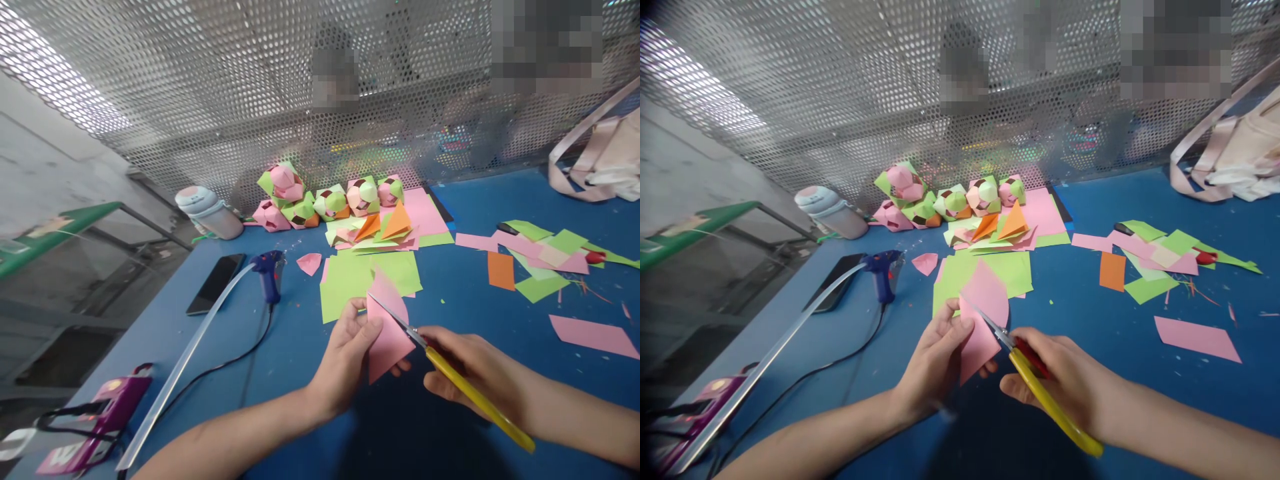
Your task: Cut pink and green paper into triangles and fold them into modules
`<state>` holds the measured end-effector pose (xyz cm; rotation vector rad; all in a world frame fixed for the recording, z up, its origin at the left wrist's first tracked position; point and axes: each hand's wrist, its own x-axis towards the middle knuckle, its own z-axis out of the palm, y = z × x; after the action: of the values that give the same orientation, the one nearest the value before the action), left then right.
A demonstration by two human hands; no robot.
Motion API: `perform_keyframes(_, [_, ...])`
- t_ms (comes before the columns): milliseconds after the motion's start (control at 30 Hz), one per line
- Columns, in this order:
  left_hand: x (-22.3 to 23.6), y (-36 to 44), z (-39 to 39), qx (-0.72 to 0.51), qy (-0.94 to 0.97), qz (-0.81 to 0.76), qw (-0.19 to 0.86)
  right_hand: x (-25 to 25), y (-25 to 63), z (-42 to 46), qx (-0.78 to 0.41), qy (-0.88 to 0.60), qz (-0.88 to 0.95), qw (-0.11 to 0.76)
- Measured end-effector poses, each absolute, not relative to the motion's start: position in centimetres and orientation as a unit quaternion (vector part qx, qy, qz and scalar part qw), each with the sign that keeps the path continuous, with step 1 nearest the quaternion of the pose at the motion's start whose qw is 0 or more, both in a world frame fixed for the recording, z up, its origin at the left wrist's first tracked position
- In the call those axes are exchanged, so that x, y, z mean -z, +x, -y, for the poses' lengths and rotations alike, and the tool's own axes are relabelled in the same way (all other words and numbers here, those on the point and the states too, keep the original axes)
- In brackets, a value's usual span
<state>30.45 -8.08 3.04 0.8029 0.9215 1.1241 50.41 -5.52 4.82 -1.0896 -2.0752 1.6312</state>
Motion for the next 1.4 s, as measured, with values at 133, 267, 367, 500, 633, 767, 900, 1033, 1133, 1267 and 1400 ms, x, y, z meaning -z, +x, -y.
perform_keyframes(133, [-3.0,30.5,8.1,-0.499,0.351,-0.401,0.683,-4.1,50.3,5.8,-0.575,-0.384,0.702,0.171])
perform_keyframes(267, [-2.9,30.4,8.0,-0.497,0.345,-0.394,0.692,-3.5,50.3,5.9,-0.589,-0.398,0.678,0.19])
perform_keyframes(367, [-2.9,30.4,7.9,-0.494,0.341,-0.39,0.698,-3.5,50.5,5.8,-0.6,-0.393,0.673,0.179])
perform_keyframes(500, [-2.9,30.5,7.8,-0.5,0.339,-0.389,0.696,-3.7,50.6,5.6,-0.643,-0.418,0.613,0.188])
perform_keyframes(633, [-2.9,30.4,7.6,-0.509,0.348,-0.401,0.678,-2.8,50.9,5.4,-0.712,-0.462,0.476,0.231])
perform_keyframes(767, [-2.8,30.3,7.4,-0.508,0.347,-0.42,0.667,-2.0,52.3,4.5,-0.569,-0.453,0.654,0.21])
perform_keyframes(900, [-2.7,30.2,6.8,-0.509,0.341,-0.438,0.658,-1.5,54.2,2.7,-0.336,-0.472,0.806,0.123])
perform_keyframes(1033, [-2.2,29.8,5.8,-0.53,0.358,-0.466,0.611,-0.4,55.4,1.7,-0.174,-0.463,0.867,0.065])
perform_keyframes(1133, [-1.7,29.3,4.9,-0.528,0.387,-0.481,0.583,0.2,55.6,1.9,-0.121,-0.409,0.904,0.03])
perform_keyframes(1267, [-1.4,28.6,4.3,-0.503,0.401,-0.495,0.584,-0.1,55.4,2.5,-0.11,-0.339,0.934,0.032])
perform_keyframes(1400, [-1.6,28.2,3.9,-0.481,0.406,-0.512,0.585,-0.6,55.6,2.9,-0.138,-0.289,0.944,0.074])
